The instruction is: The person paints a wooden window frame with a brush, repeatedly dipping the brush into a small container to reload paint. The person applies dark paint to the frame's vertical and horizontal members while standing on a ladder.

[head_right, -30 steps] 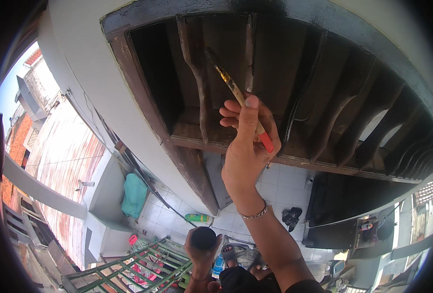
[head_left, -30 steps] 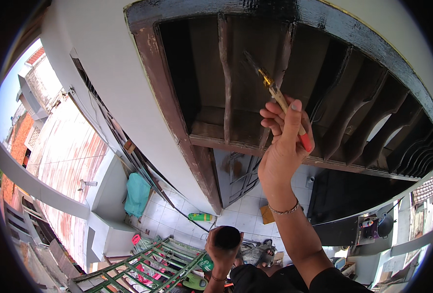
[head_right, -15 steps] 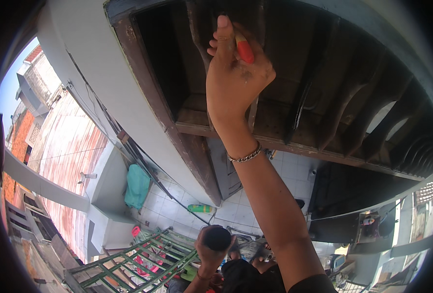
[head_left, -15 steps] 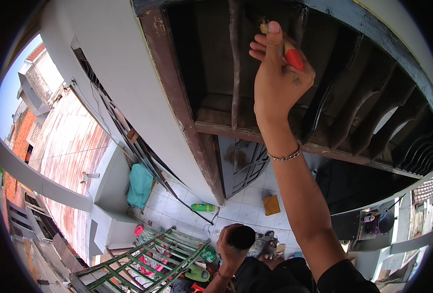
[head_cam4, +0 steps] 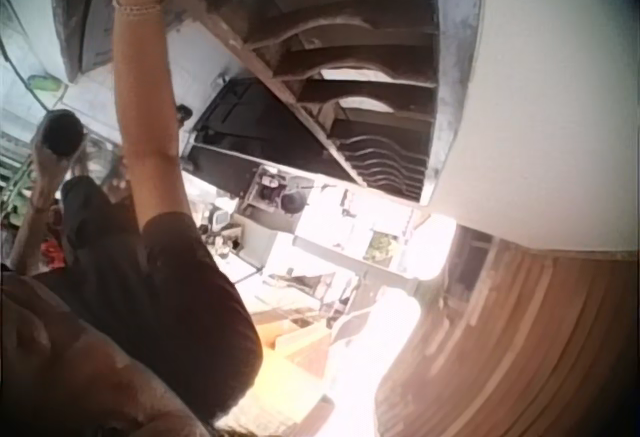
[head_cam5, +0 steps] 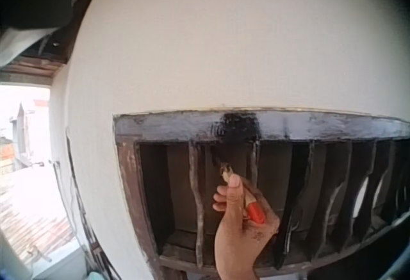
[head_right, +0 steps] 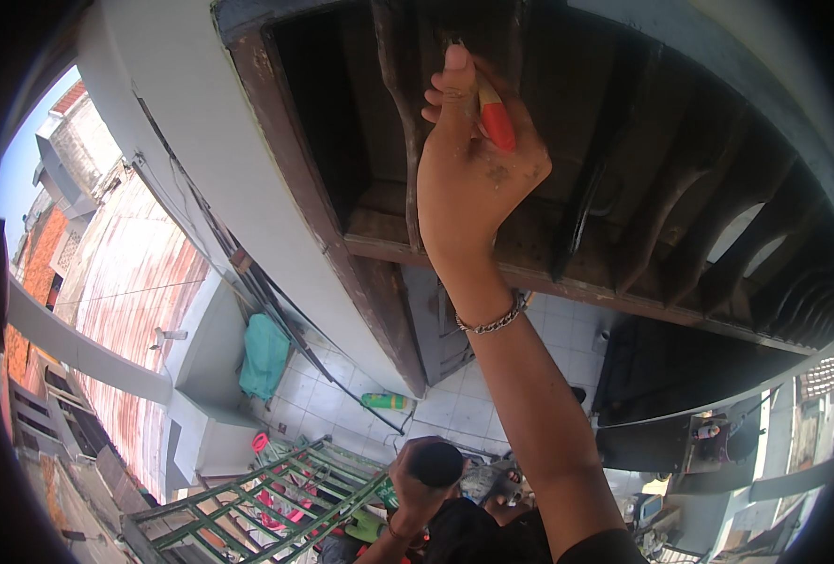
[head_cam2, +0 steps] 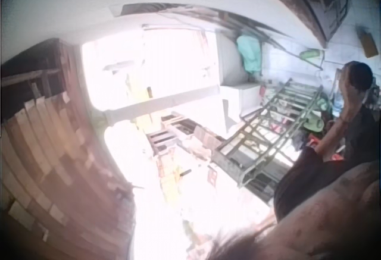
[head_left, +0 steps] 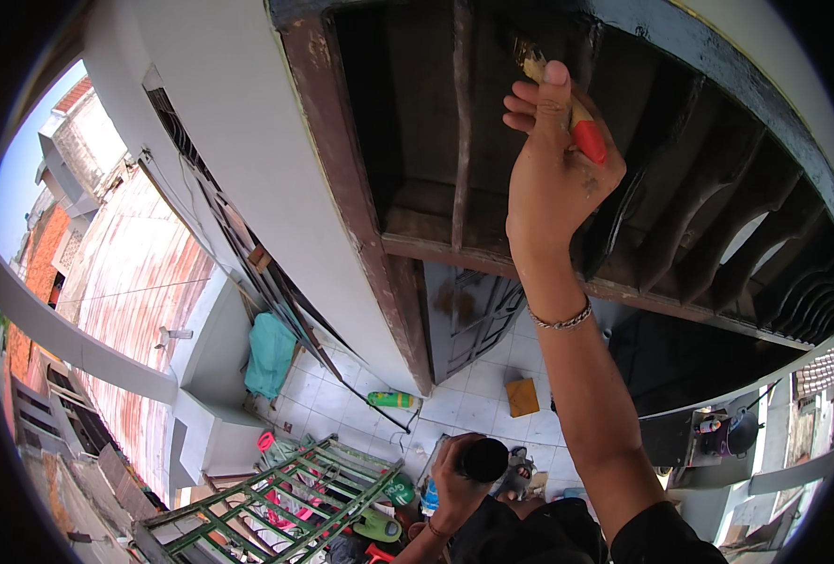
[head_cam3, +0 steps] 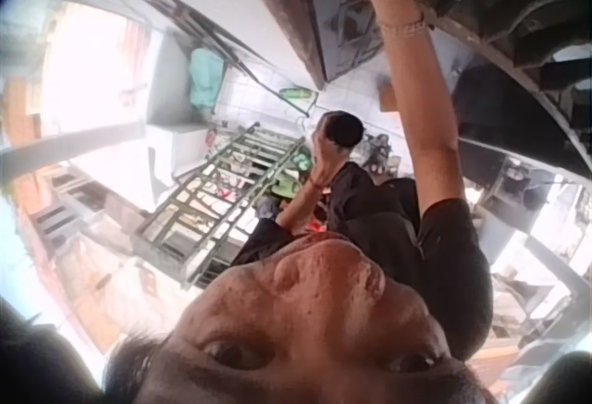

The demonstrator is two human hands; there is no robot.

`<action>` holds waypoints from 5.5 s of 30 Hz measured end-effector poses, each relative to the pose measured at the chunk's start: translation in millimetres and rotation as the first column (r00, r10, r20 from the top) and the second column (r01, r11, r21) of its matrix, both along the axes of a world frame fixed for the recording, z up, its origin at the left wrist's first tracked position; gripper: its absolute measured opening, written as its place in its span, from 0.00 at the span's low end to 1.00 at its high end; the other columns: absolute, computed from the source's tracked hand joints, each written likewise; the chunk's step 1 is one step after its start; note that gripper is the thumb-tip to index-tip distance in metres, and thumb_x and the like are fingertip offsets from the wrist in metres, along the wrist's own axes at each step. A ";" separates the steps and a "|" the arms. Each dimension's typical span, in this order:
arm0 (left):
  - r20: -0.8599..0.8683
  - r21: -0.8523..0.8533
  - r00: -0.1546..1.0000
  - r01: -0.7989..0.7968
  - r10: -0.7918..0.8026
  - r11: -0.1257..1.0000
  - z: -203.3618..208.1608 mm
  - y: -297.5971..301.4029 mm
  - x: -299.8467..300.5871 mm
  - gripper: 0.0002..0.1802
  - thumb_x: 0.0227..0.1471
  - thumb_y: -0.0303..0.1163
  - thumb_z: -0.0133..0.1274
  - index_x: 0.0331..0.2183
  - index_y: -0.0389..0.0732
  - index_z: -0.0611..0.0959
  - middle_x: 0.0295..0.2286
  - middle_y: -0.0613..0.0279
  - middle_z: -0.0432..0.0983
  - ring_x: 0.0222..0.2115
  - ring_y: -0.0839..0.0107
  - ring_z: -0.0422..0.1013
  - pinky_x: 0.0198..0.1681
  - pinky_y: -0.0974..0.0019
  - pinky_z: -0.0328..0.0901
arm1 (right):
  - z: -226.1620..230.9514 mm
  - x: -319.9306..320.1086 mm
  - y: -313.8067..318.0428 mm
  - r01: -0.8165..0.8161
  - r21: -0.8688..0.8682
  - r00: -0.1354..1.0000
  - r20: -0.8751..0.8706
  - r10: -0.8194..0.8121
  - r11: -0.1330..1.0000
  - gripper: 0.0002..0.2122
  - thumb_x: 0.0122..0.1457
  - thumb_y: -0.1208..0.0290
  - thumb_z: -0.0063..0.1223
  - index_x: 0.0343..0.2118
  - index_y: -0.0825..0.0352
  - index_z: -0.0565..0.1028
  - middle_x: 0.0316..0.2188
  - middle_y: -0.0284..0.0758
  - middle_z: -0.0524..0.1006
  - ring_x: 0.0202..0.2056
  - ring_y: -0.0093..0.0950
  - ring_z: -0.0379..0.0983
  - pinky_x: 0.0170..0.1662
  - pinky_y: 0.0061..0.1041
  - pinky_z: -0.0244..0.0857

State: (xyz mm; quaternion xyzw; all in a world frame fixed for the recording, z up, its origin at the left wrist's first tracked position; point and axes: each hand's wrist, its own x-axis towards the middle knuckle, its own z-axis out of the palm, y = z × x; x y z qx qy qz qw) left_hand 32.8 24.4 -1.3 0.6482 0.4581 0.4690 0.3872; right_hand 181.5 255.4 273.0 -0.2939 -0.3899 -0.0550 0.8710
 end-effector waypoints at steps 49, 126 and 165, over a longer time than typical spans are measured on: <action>0.035 0.049 0.999 0.019 -0.021 0.999 16.9 -4.8 10.1 0.27 0.34 0.29 0.80 0.38 0.40 0.84 0.35 0.57 0.81 0.34 0.63 0.79 0.39 0.62 0.74 | -22.9 6.5 -18.2 0.094 -0.109 0.991 0.102 -0.083 0.990 0.17 0.66 0.60 0.62 0.42 0.75 0.82 0.30 0.40 0.85 0.31 0.25 0.83 0.31 0.19 0.73; 0.018 0.144 0.999 -0.040 0.038 0.989 44.7 -14.2 0.5 0.27 0.34 0.30 0.80 0.37 0.39 0.83 0.34 0.58 0.82 0.33 0.65 0.80 0.39 0.63 0.75 | 0.9 7.1 -23.4 -0.051 -0.312 0.998 -0.052 0.037 0.949 0.18 0.70 0.60 0.55 0.42 0.76 0.82 0.32 0.37 0.84 0.33 0.23 0.82 0.35 0.20 0.75; 0.043 0.106 0.993 -0.116 0.112 0.988 28.9 -10.5 2.2 0.28 0.33 0.34 0.81 0.37 0.40 0.84 0.34 0.56 0.82 0.35 0.60 0.81 0.42 0.61 0.75 | 7.8 -9.8 -46.4 -0.006 -0.299 0.998 0.055 0.023 0.954 0.17 0.71 0.63 0.54 0.46 0.76 0.81 0.32 0.40 0.85 0.35 0.26 0.83 0.37 0.21 0.76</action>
